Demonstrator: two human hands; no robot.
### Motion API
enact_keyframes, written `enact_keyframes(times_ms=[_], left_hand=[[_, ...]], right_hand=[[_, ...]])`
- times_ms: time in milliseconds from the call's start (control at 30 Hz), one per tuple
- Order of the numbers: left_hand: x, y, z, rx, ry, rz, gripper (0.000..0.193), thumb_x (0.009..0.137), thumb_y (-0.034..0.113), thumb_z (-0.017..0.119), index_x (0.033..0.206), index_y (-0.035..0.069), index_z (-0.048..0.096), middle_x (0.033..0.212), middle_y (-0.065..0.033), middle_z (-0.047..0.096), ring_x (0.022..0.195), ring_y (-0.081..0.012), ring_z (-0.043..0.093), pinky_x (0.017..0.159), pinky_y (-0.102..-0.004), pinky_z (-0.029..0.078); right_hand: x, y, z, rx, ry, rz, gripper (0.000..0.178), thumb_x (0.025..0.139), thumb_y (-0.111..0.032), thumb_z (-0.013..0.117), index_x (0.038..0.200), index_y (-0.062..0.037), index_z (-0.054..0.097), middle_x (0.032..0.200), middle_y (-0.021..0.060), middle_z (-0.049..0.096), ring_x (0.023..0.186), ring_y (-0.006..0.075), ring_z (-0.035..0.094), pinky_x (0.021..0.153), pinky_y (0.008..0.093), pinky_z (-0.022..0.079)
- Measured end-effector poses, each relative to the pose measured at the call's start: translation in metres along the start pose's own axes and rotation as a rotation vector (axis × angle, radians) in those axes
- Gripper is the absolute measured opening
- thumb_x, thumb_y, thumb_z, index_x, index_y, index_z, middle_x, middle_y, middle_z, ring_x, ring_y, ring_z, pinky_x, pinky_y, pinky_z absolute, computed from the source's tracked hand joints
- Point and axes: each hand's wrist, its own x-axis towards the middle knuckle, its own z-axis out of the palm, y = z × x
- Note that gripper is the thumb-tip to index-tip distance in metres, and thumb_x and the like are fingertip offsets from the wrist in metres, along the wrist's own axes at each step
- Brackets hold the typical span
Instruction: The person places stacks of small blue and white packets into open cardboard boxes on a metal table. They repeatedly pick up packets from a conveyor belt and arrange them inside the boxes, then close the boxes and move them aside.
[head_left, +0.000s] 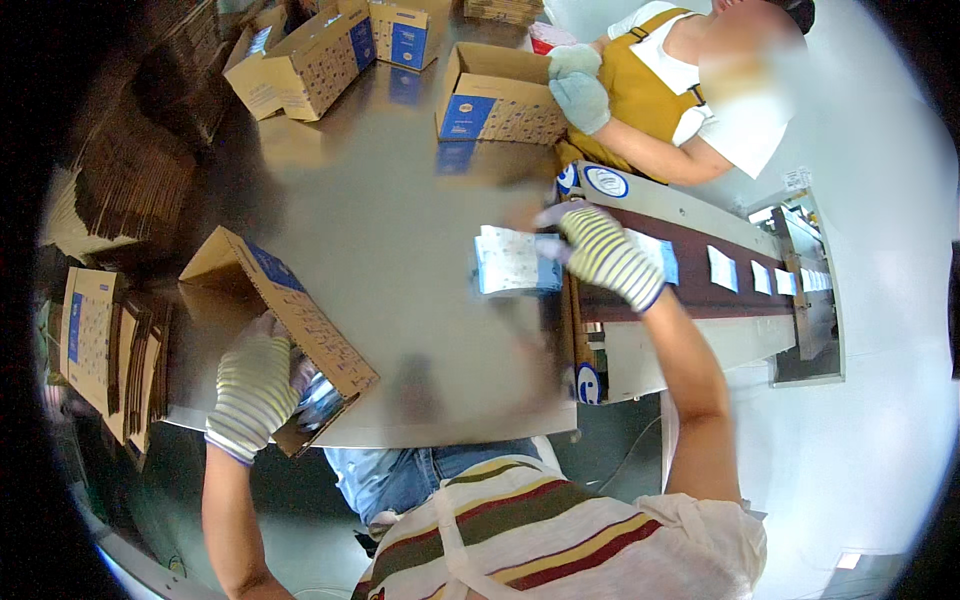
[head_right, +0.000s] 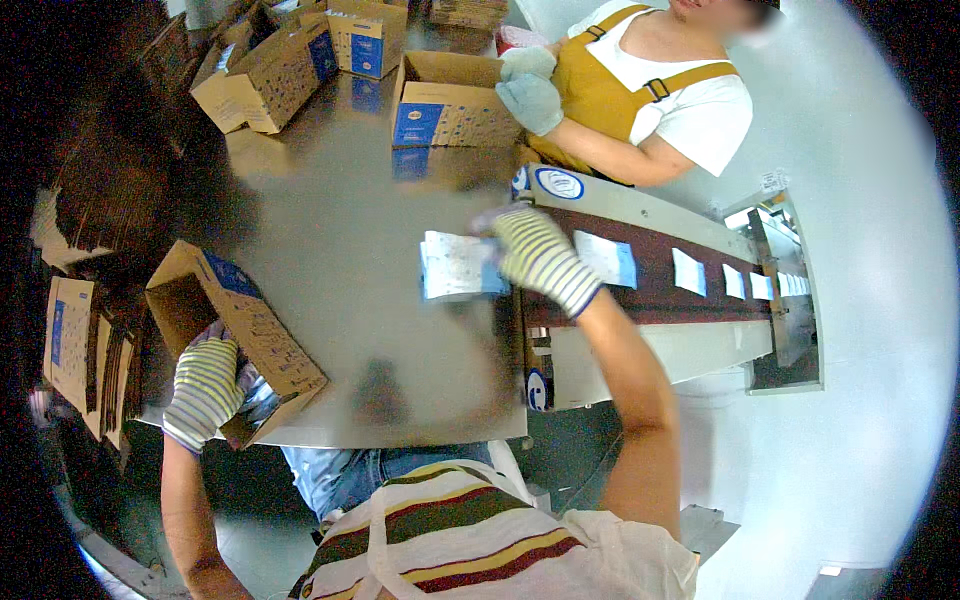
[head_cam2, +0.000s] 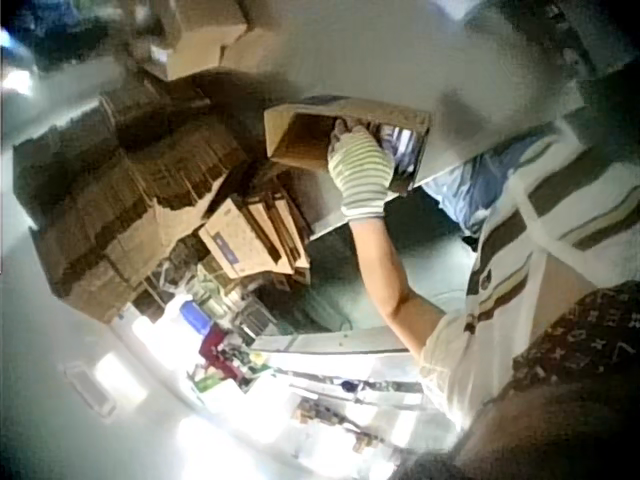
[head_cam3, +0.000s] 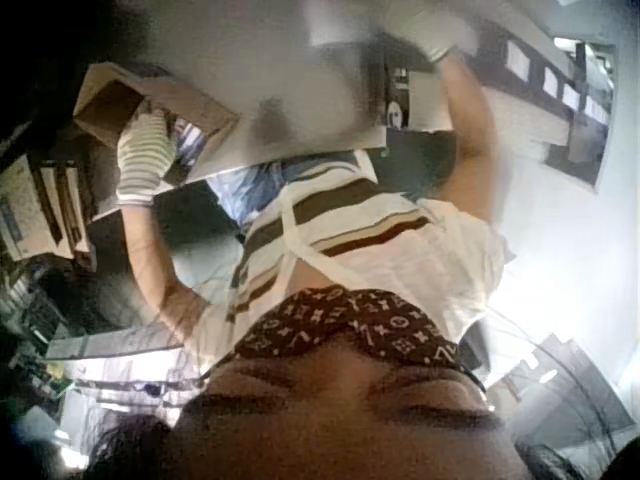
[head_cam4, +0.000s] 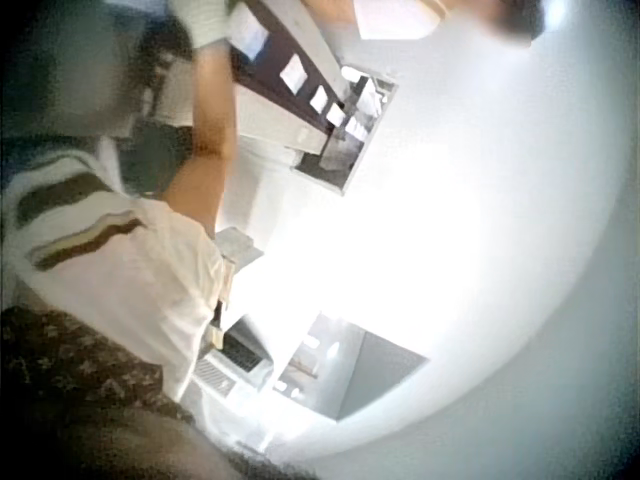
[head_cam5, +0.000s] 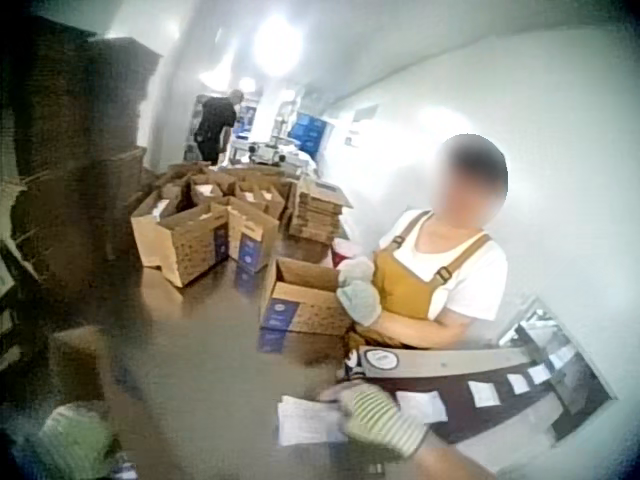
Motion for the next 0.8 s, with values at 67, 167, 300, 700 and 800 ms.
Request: enact_keyframes(times_ms=[67, 167, 300, 700, 800], left_hand=[[0.002, 0.003, -0.002, -0.012, -0.004, 0.011, 0.051, 0.08, 0.033, 0.065, 0.117, -0.001, 0.059, 0.127, -0.0262, 0.053, 0.115, -0.0401, 0.053, 0.099, -0.0452, 0.043], [0.008, 0.0, 0.008, 0.008, 0.064, 0.047, 0.052, 0.079, 0.034, 0.065, 0.117, -0.001, 0.059, 0.127, -0.0257, 0.053, 0.114, -0.0397, 0.053, 0.099, -0.0451, 0.043], [0.006, 0.002, 0.003, -0.052, 0.087, 0.041, 0.05, 0.08, 0.034, 0.065, 0.114, -0.001, 0.06, 0.124, -0.0248, 0.055, 0.112, -0.0386, 0.054, 0.098, -0.0449, 0.043], [0.019, 0.009, -0.001, 0.079, -0.075, 0.024, 0.05, 0.079, 0.038, 0.063, 0.112, 0.0, 0.062, 0.122, -0.0243, 0.057, 0.113, -0.0375, 0.055, 0.098, -0.0454, 0.043], [0.004, 0.01, -0.018, 0.065, -0.086, -0.032, 0.05, 0.079, 0.038, 0.063, 0.112, 0.0, 0.062, 0.123, -0.0238, 0.057, 0.113, -0.0368, 0.055, 0.099, -0.0451, 0.042]], right_hand=[[-0.017, 0.056, -0.019, 0.03, -0.123, 0.157, 0.035, 0.081, -0.021, 0.068, 0.111, -0.0032, 0.064, 0.108, 0.0195, 0.066, 0.104, 0.0364, 0.061, 0.093, 0.0408, 0.047], [-0.041, 0.124, -0.035, 0.025, -0.334, 0.321, 0.038, 0.073, -0.008, 0.072, 0.109, -0.002, 0.065, 0.111, 0.0196, 0.066, 0.108, 0.0344, 0.061, 0.094, 0.0392, 0.047], [-0.032, 0.124, -0.028, 0.143, -0.324, 0.265, 0.043, 0.071, -0.008, 0.075, 0.111, -0.001, 0.064, 0.111, 0.0195, 0.066, 0.107, 0.0344, 0.061, 0.094, 0.0388, 0.048], [0.079, 0.042, 0.06, 0.034, -0.909, 0.214, 0.058, 0.069, -0.034, 0.076, 0.112, 0.0037, 0.064, 0.098, 0.0186, 0.07, 0.093, 0.0317, 0.066, 0.084, 0.0415, 0.051], [0.07, -0.007, 0.064, -0.012, -0.755, 0.114, 0.069, 0.059, -0.052, 0.081, 0.093, 0.0067, 0.069, 0.087, 0.0233, 0.069, 0.078, 0.0345, 0.067, 0.073, 0.0414, 0.054]])
